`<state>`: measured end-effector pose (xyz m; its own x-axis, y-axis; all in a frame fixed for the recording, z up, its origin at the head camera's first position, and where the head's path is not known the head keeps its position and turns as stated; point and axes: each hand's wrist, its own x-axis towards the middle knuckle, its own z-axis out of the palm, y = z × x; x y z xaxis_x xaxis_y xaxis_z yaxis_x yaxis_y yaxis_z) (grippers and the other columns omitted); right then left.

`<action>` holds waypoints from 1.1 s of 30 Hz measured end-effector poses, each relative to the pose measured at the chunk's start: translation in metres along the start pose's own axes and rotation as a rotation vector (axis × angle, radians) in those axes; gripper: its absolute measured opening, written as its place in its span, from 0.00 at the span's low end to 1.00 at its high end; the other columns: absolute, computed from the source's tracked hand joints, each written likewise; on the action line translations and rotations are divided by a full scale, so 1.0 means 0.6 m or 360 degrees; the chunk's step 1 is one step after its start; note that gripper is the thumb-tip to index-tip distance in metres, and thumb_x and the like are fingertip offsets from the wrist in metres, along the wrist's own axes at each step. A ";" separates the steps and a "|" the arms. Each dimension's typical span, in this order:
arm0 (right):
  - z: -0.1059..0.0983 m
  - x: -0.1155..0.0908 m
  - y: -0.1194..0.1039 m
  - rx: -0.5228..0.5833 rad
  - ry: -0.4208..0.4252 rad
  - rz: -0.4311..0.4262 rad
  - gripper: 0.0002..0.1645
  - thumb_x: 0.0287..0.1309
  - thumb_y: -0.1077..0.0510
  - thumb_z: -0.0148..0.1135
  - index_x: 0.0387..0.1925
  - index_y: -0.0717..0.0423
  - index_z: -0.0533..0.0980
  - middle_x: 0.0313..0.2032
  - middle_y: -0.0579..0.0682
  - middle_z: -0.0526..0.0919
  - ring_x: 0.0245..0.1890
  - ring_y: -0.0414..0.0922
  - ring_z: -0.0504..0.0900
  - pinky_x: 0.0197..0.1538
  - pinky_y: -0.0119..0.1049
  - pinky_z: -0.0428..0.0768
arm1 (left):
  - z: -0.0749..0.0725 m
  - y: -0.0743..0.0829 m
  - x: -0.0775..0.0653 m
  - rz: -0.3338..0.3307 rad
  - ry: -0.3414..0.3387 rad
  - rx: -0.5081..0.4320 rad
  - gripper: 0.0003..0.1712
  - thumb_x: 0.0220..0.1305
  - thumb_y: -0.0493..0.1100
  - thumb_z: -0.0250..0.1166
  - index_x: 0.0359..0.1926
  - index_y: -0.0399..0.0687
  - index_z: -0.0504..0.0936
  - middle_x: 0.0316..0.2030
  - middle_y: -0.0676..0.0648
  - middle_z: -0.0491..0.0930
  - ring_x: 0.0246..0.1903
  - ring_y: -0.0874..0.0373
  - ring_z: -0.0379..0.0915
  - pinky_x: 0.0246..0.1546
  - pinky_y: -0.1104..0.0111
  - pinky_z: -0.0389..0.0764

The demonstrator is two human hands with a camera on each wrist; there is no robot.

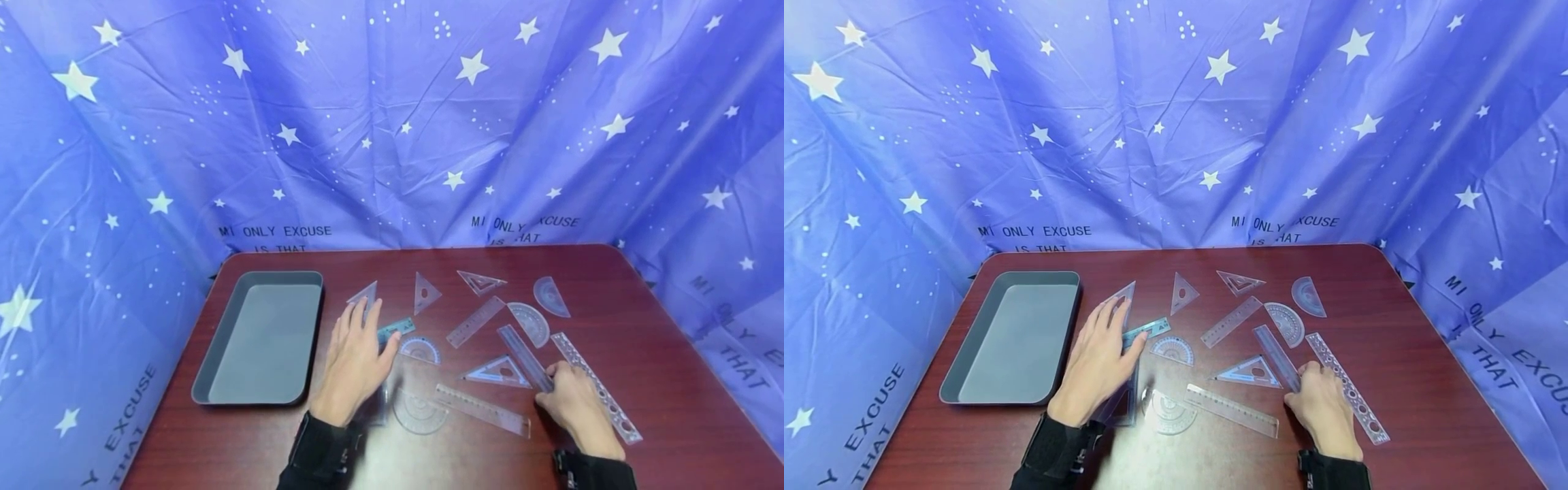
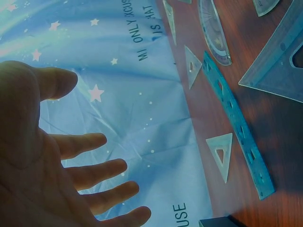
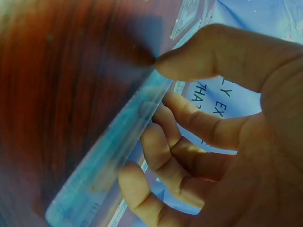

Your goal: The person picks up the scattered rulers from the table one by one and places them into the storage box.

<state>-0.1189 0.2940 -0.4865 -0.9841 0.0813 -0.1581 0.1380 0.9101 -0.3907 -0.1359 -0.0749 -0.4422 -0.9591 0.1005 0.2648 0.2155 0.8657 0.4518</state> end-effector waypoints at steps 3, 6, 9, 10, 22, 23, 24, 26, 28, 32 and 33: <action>0.003 0.004 0.006 0.0011 0.0011 0.0015 0.32 0.46 0.58 0.76 0.50 0.73 0.76 0.40 0.69 0.81 0.40 0.61 0.81 0.50 0.66 0.81 | 0.000 0.001 -0.001 0.0003 0.0012 -0.0004 0.39 0.78 0.57 0.62 0.79 0.40 0.68 0.78 0.31 0.66 0.79 0.33 0.60 0.80 0.39 0.62; 0.011 0.013 0.019 -0.0011 0.0067 -0.0006 0.29 0.41 0.57 0.78 0.45 0.68 0.78 0.34 0.61 0.82 0.34 0.56 0.81 0.44 0.62 0.83 | -0.001 0.001 -0.001 0.0003 0.0011 -0.0015 0.39 0.78 0.57 0.62 0.79 0.40 0.68 0.78 0.31 0.66 0.79 0.33 0.60 0.81 0.40 0.61; 0.003 0.017 0.019 0.0006 0.0097 -0.0003 0.29 0.40 0.55 0.79 0.44 0.66 0.79 0.34 0.61 0.83 0.34 0.56 0.81 0.42 0.62 0.83 | -0.002 0.002 -0.001 -0.0005 -0.0005 -0.0050 0.39 0.79 0.57 0.61 0.80 0.40 0.67 0.78 0.31 0.66 0.79 0.33 0.60 0.81 0.40 0.61; -0.003 0.015 0.015 0.0010 0.0104 0.0008 0.31 0.41 0.53 0.80 0.46 0.66 0.79 0.36 0.62 0.83 0.35 0.57 0.81 0.42 0.62 0.83 | -0.003 0.002 -0.001 -0.0012 -0.0012 -0.0071 0.39 0.79 0.57 0.61 0.80 0.40 0.67 0.78 0.31 0.66 0.79 0.33 0.60 0.81 0.40 0.61; -0.031 -0.008 -0.136 0.0375 0.0390 -0.0237 0.32 0.47 0.62 0.74 0.56 0.69 0.79 0.46 0.62 0.86 0.45 0.55 0.85 0.55 0.55 0.82 | 0.013 0.020 -0.001 -0.0145 -0.0049 -0.0593 0.36 0.80 0.51 0.61 0.81 0.45 0.66 0.79 0.35 0.65 0.80 0.39 0.60 0.77 0.40 0.68; -0.025 -0.011 -0.151 0.0420 0.0402 -0.0261 0.31 0.47 0.63 0.75 0.55 0.68 0.79 0.46 0.61 0.86 0.44 0.53 0.85 0.54 0.52 0.83 | 0.017 0.025 -0.001 -0.0162 -0.0066 -0.0667 0.35 0.80 0.50 0.61 0.81 0.46 0.66 0.78 0.36 0.66 0.79 0.39 0.61 0.77 0.40 0.68; -0.018 -0.013 -0.166 0.0463 0.0410 -0.0278 0.31 0.46 0.63 0.75 0.55 0.67 0.80 0.45 0.60 0.86 0.44 0.52 0.85 0.54 0.50 0.83 | 0.021 0.029 0.000 -0.0174 -0.0083 -0.0749 0.34 0.80 0.50 0.61 0.80 0.47 0.67 0.77 0.37 0.69 0.78 0.40 0.63 0.77 0.41 0.68; -0.002 -0.018 -0.193 0.0526 0.0435 -0.0306 0.30 0.46 0.63 0.75 0.54 0.65 0.80 0.46 0.59 0.85 0.43 0.50 0.84 0.52 0.47 0.83 | 0.030 0.040 0.000 -0.0207 -0.0128 -0.0943 0.32 0.80 0.50 0.61 0.79 0.48 0.69 0.74 0.38 0.73 0.74 0.40 0.70 0.73 0.41 0.73; 0.013 -0.022 -0.216 0.0570 0.0469 -0.0351 0.29 0.45 0.64 0.75 0.53 0.65 0.80 0.45 0.59 0.84 0.42 0.49 0.83 0.51 0.45 0.84 | 0.040 0.052 -0.001 -0.0244 -0.0184 -0.1144 0.31 0.80 0.50 0.61 0.78 0.47 0.70 0.70 0.37 0.77 0.70 0.40 0.76 0.70 0.42 0.77; 0.036 -0.032 -0.245 0.0605 0.0521 -0.0418 0.28 0.44 0.64 0.76 0.51 0.65 0.80 0.43 0.59 0.83 0.40 0.49 0.83 0.48 0.45 0.84 | 0.056 0.077 -0.006 -0.0325 -0.0319 -0.1657 0.30 0.82 0.46 0.58 0.76 0.38 0.68 0.64 0.31 0.80 0.62 0.39 0.82 0.63 0.45 0.84; 0.040 -0.034 -0.250 0.0609 0.0524 -0.0419 0.29 0.43 0.64 0.77 0.51 0.65 0.80 0.43 0.59 0.83 0.41 0.49 0.83 0.48 0.45 0.84 | 0.059 0.081 -0.008 -0.0361 -0.0347 -0.1772 0.29 0.82 0.46 0.57 0.76 0.36 0.68 0.62 0.31 0.81 0.59 0.41 0.83 0.61 0.48 0.85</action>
<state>-0.1166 0.1460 -0.4465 -0.9654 0.0499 0.2558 -0.1459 0.7098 -0.6891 -0.1275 -0.0157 -0.4515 -0.9844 0.1744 -0.0218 -0.0267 -0.0258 0.9993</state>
